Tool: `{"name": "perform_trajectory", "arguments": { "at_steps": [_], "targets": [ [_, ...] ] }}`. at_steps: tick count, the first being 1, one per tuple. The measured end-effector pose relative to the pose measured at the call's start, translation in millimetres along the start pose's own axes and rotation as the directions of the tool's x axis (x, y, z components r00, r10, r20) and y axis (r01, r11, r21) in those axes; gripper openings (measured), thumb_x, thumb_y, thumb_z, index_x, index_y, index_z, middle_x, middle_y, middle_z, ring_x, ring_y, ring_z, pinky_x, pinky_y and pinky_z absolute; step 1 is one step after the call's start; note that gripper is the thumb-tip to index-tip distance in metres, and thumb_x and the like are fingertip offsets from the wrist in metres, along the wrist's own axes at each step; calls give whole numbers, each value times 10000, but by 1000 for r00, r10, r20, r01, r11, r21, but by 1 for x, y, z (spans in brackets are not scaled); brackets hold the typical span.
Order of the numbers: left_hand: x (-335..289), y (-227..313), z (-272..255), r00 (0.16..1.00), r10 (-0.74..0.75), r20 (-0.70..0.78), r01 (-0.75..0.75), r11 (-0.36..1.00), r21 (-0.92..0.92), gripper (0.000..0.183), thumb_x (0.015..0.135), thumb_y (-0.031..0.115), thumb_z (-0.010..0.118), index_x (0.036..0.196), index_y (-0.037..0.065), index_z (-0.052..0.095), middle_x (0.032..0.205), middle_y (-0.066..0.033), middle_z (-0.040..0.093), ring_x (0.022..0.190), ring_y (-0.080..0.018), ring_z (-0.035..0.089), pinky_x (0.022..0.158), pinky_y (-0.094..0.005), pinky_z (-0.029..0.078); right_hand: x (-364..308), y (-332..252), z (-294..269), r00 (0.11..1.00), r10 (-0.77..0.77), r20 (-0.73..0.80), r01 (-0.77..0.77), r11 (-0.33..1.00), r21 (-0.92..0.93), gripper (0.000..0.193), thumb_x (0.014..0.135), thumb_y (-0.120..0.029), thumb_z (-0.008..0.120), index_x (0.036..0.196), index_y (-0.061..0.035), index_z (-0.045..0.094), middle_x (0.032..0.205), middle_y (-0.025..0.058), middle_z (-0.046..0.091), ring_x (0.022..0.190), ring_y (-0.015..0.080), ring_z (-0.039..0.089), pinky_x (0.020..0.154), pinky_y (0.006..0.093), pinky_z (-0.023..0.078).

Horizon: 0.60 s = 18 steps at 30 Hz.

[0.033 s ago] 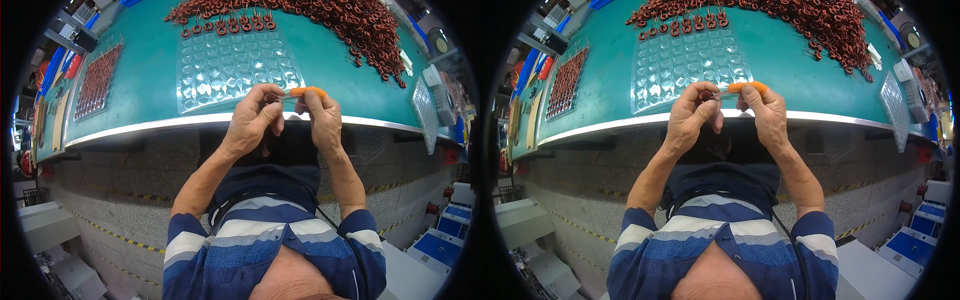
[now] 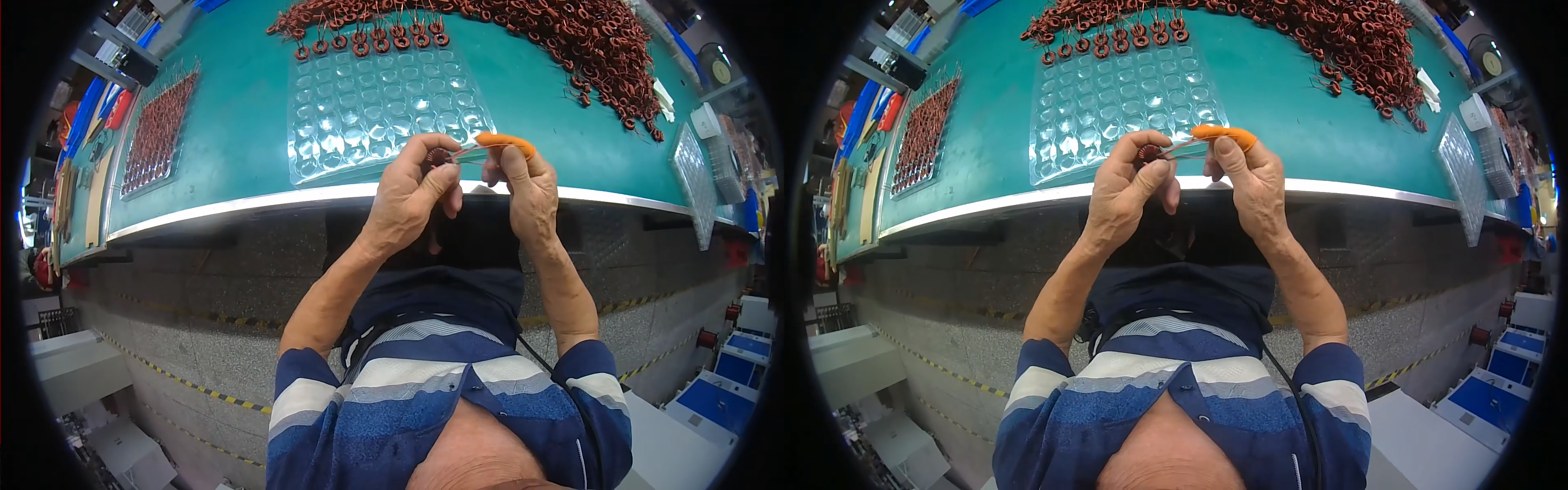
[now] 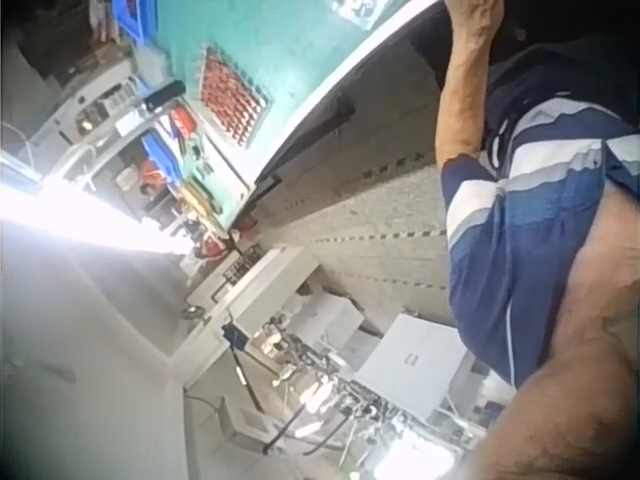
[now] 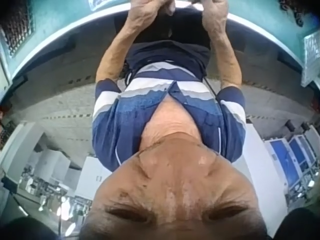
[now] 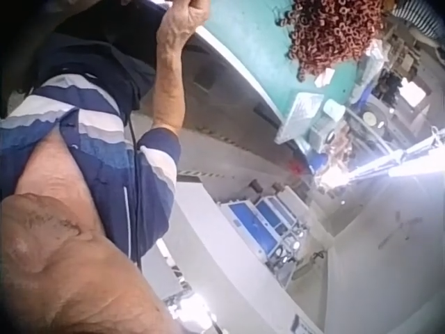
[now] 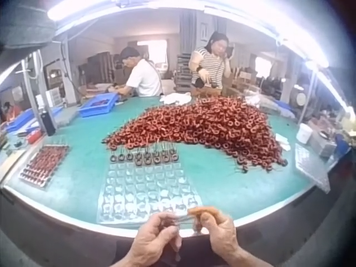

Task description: Arranging copper inductor coils into a plastic blister tray on a manufacturing workbench.

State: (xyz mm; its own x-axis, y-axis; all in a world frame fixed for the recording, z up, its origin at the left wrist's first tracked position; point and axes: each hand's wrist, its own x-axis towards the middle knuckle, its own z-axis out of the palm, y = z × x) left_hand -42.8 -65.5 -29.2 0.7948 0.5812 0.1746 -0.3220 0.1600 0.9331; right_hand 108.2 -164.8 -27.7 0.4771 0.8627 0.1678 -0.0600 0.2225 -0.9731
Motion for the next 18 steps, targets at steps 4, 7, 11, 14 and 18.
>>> {"name": "perform_trajectory", "arguments": {
  "at_steps": [4, 7, 11, 14, 18],
  "targets": [
    [0, -1, 2, 1000, 3, -12, -3, 1000, -14, 268, 988, 109, 503, 1221, -12, 449, 773, -45, 556, 651, -111, 585, 569, -235, 495, -4, 8, -6, 1000, 21, 0, -21, 997, -78, 367, 946, -311, 617, 1130, 6, 640, 850, 6, 618, 738, 66, 547, 651, 206, 442],
    [2, 1, 7, 1000, -5, 4, 5, 1000, 23, 269, 981, 103, 513, 1216, -17, 463, 787, -50, 574, 651, -111, 587, 570, -234, 493, -6, 8, 1, 1000, -13, -18, 9, 980, -200, 274, 949, -254, 619, 1004, 3, 694, 735, 7, 622, 660, 65, 553, 595, 204, 448],
    [2, 0, -6, 998, 50, -46, -37, 969, 243, 247, 956, 68, 533, 1184, -20, 499, 774, -44, 592, 623, -98, 573, 562, -232, 474, -17, -16, 19, 991, -122, -50, 94, 921, -378, 279, 970, -236, 582, 951, 13, 705, 683, 24, 625, 583, 80, 557, 538, 209, 440],
    [0, 0, -1, 998, 59, -27, -52, 974, 222, 234, 942, 45, 542, 1167, -12, 515, 747, -31, 587, 612, -88, 567, 565, -227, 466, -8, -14, 9, 988, 86, -129, -90, 996, -25, 337, 972, -270, 571, 891, 41, 673, 624, 18, 560, 515, 83, 494, 480, 208, 396],
    [-5, -8, -2, 998, 57, -27, -49, 973, 226, 224, 946, 63, 552, 1154, -11, 517, 724, -32, 582, 612, -85, 571, 560, -221, 468, -7, 13, 2, 983, 165, -81, -151, 975, 161, 325, 958, -286, 593, 949, 31, 660, 643, 19, 563, 520, 80, 495, 480, 197, 385]
  ]
}}
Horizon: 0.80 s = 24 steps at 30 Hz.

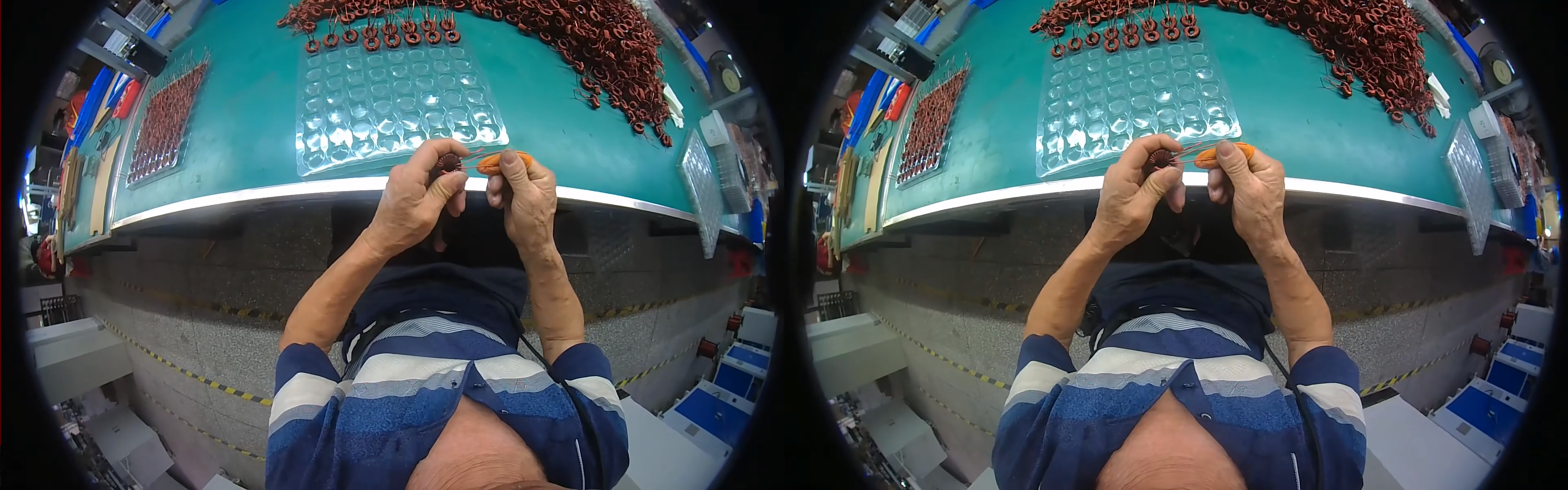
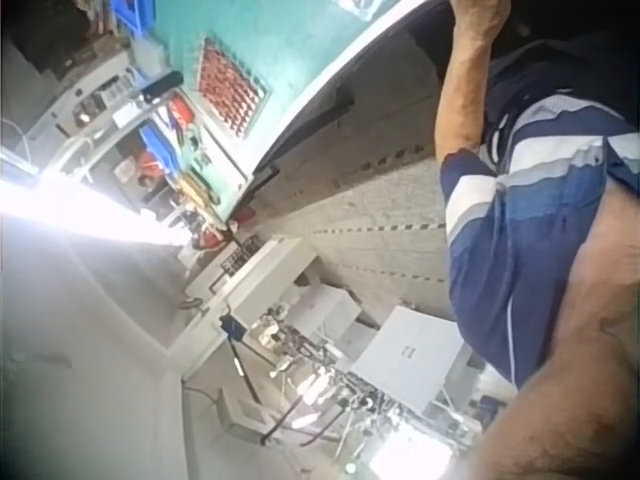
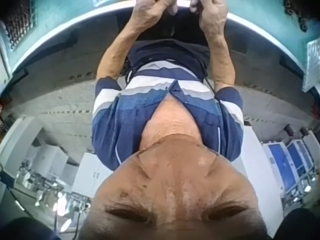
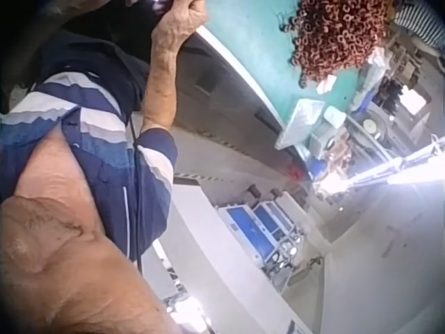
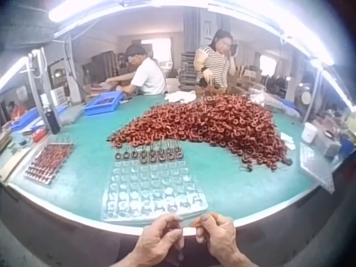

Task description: Arranging copper inductor coils into a plastic blister tray on a manufacturing workbench.

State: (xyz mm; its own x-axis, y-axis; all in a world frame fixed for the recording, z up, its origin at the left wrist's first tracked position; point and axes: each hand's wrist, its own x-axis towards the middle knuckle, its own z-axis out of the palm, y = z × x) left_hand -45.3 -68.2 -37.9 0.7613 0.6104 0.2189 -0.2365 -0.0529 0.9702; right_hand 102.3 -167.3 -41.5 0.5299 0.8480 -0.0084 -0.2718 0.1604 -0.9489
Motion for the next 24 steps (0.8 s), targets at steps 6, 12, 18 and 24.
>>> {"name": "perform_trajectory", "arguments": {
  "at_steps": [6, 12, 18, 24],
  "targets": [
    [0, -2, -9, 972, -221, 76, 229, 965, -125, 278, 999, 239, 504, 1109, -14, 538, 684, -37, 566, 568, -93, 572, 534, -222, 478, 3, 2, 3, 986, -166, -20, 160, 973, -166, 273, 936, -263, 633, 1019, -2, 631, 679, 24, 583, 533, 74, 520, 475, 181, 372],
    [-3, -5, -8, 970, -171, 172, 174, 985, -2, 405, 1004, 383, 467, 1098, -5, 537, 649, -40, 511, 554, -121, 553, 503, -226, 455, -1, -4, -11, 998, 23, 54, -14, 988, -157, 235, 921, -243, 655, 963, -13, 627, 629, 25, 584, 497, 82, 531, 441, 174, 359],
    [-8, 4, 1, 978, -164, 130, 176, 981, -86, 333, 999, 309, 501, 1125, 1, 524, 645, -38, 496, 521, -119, 511, 470, -232, 428, -19, -15, 4, 966, -259, -9, 246, 927, -283, 179, 898, -153, 684, 938, 11, 625, 678, 56, 637, 567, 97, 598, 494, 203, 438],
    [-13, 0, 18, 963, -271, -9, 245, 882, -402, 286, 1013, 273, 466, 1128, 14, 510, 627, -59, 482, 466, -144, 503, 406, -242, 402, -7, -6, 6, 957, -267, -109, 247, 954, -171, 198, 918, -152, 657, 1014, 13, 605, 697, 54, 627, 549, 90, 570, 498, 194, 438]
  ]
}}
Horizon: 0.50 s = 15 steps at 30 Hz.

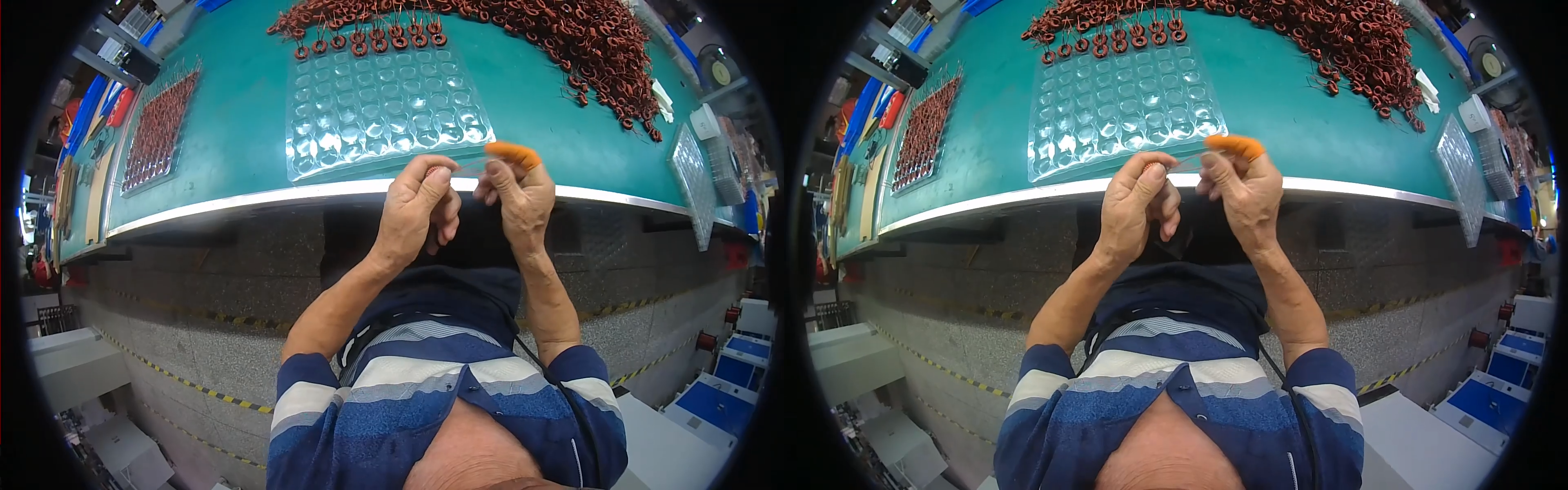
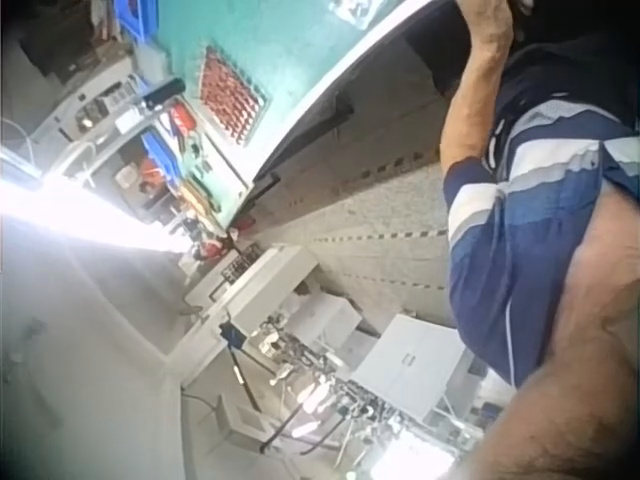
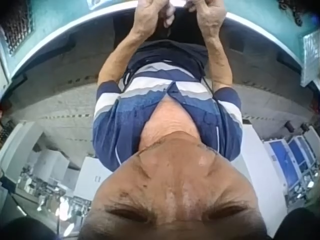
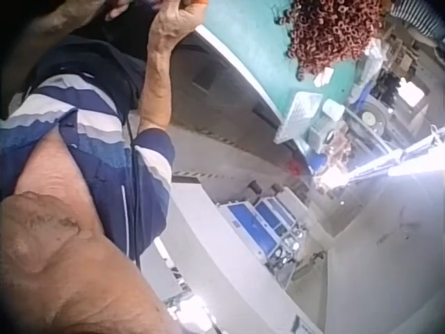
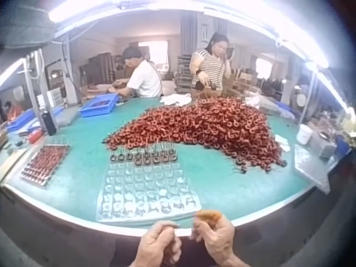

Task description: Arranging copper inductor coils into a plastic blister tray on a manufacturing workbench.

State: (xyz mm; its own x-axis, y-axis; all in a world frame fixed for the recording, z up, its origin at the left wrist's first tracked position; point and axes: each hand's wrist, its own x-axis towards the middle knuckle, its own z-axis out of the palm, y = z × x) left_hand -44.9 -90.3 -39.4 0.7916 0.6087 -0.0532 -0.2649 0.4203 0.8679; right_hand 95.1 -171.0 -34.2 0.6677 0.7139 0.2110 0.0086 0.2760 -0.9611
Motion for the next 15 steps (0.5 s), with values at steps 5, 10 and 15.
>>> {"name": "perform_trajectory", "arguments": {
  "at_steps": [5, 10, 15],
  "targets": [
    [4, 2, -4, 991, 135, 14, -136, 988, 78, 226, 1027, 244, 432, 1144, 52, 458, 640, -41, 528, 505, -104, 530, 414, -216, 412, -8, 2, -23, 995, 85, -45, -84, 996, 26, 293, 958, -268, 600, 1043, 12, 617, 694, 47, 612, 519, 81, 554, 451, 172, 389],
    [9, 8, -6, 951, 272, 148, -296, 662, 688, 211, 984, 172, 525, 1112, 21, 454, 715, -102, 590, 537, -178, 587, 472, -315, 449, -16, 1, -3, 951, 262, 165, -277, 958, 76, 285, 951, -286, 609, 920, -5, 651, 661, 34, 610, 502, 75, 554, 427, 171, 377],
    [5, 48, -7, 924, 0, 382, -313, 571, 759, 258, 948, 197, 592, 1119, 30, 495, 870, -108, 584, 760, -201, 586, 670, -302, 475, -5, -6, -12, 848, 410, 336, -501, 828, 252, 245, 909, -258, 665, 881, -15, 653, 644, 26, 606, 486, 65, 543, 414, 169, 380]
  ]
}}
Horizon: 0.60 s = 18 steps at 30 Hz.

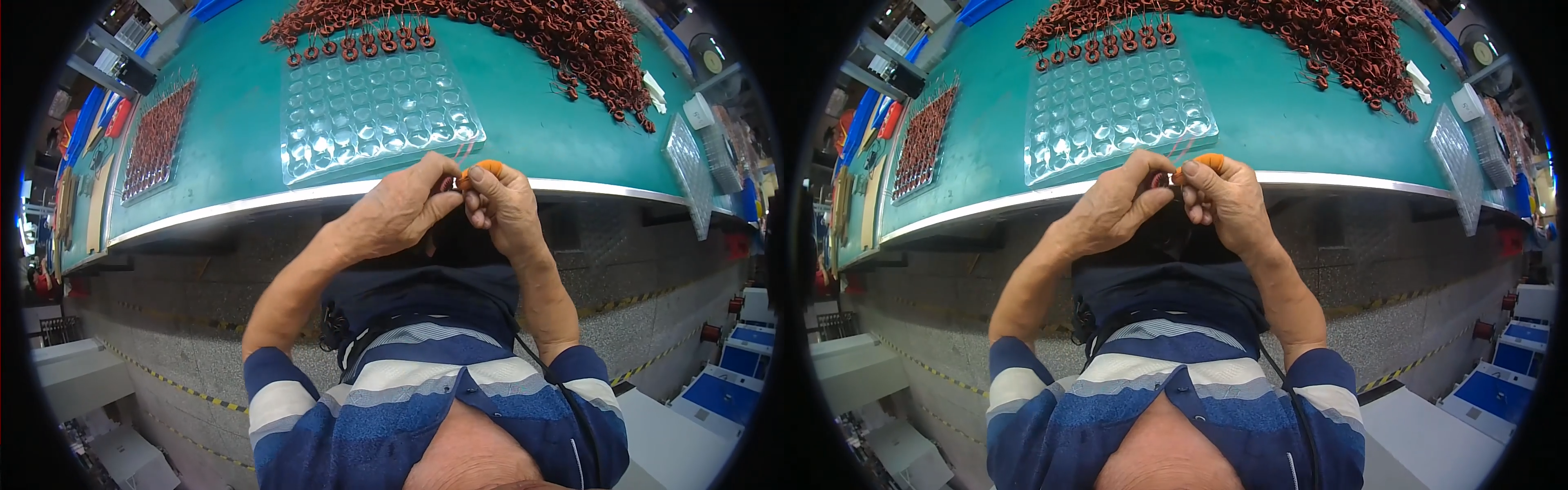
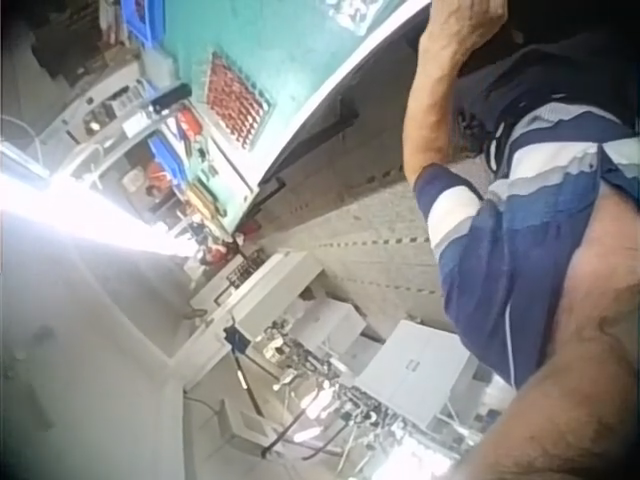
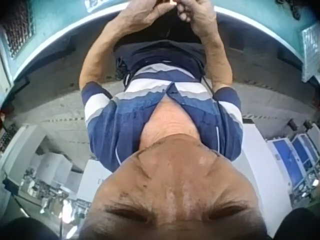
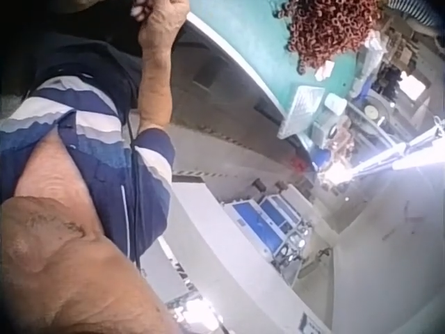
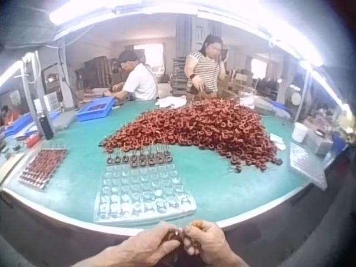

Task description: Arranging copper inductor coils into a plastic blister tray on a manufacturing workbench.

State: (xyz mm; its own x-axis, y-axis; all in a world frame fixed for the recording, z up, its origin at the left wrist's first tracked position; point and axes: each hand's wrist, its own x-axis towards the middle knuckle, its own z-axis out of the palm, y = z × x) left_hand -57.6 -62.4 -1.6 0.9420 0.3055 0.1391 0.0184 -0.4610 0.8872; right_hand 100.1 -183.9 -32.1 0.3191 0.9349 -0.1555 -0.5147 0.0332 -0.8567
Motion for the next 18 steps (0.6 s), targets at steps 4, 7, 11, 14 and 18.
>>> {"name": "perform_trajectory", "arguments": {
  "at_steps": [4, 7, 11, 14, 18],
  "targets": [
    [-3, 9, -18, 963, 211, 169, -259, 898, 355, 331, 877, 189, 680, 1111, 35, 502, 921, -126, 586, 798, -294, 604, 697, -354, 497, -1, -8, 3, 990, 128, 55, -126, 991, -37, 244, 896, -258, 674, 871, -17, 649, 642, 20, 603, 483, 63, 538, 426, 171, 391],
    [-5, 13, -16, 963, 212, 165, -269, 789, 553, 351, 855, 185, 702, 1099, 32, 502, 906, -128, 590, 781, -321, 603, 697, -360, 505, -9, -15, 12, 996, 92, 15, -86, 968, -238, 216, 894, -220, 673, 869, -6, 653, 646, 27, 614, 507, 59, 541, 454, 185, 405],
    [-6, 10, -3, 990, 32, -138, -24, 998, 58, 281, 936, 221, 611, 1059, 9, 474, 802, -129, 595, 667, -229, 625, 585, -332, 509, -22, -5, 34, 853, -517, -75, 344, 663, -664, 136, 884, -118, 672, 875, 16, 656, 646, 19, 615, 545, 50, 530, 482, 209, 410],
    [-11, -7, 21, 987, 9, -162, -109, 772, -626, 292, 999, 231, 507, 1174, 22, 405, 800, -61, 556, 651, -128, 583, 526, -230, 484, -13, -14, 28, 920, -375, -118, 293, 854, -429, 170, 883, -148, 690, 871, 16, 645, 623, 12, 598, 513, 47, 509, 466, 200, 395],
    [-8, -14, 39, 977, -27, -211, -147, 631, -762, 329, 1016, 222, 445, 1252, 11, 356, 884, -84, 544, 673, -118, 555, 577, -229, 476, 0, -13, 14, 981, -191, -44, 166, 931, -326, 239, 879, -207, 708, 934, 15, 642, 680, 28, 614, 497, 56, 497, 451, 200, 382]
  ]
}}
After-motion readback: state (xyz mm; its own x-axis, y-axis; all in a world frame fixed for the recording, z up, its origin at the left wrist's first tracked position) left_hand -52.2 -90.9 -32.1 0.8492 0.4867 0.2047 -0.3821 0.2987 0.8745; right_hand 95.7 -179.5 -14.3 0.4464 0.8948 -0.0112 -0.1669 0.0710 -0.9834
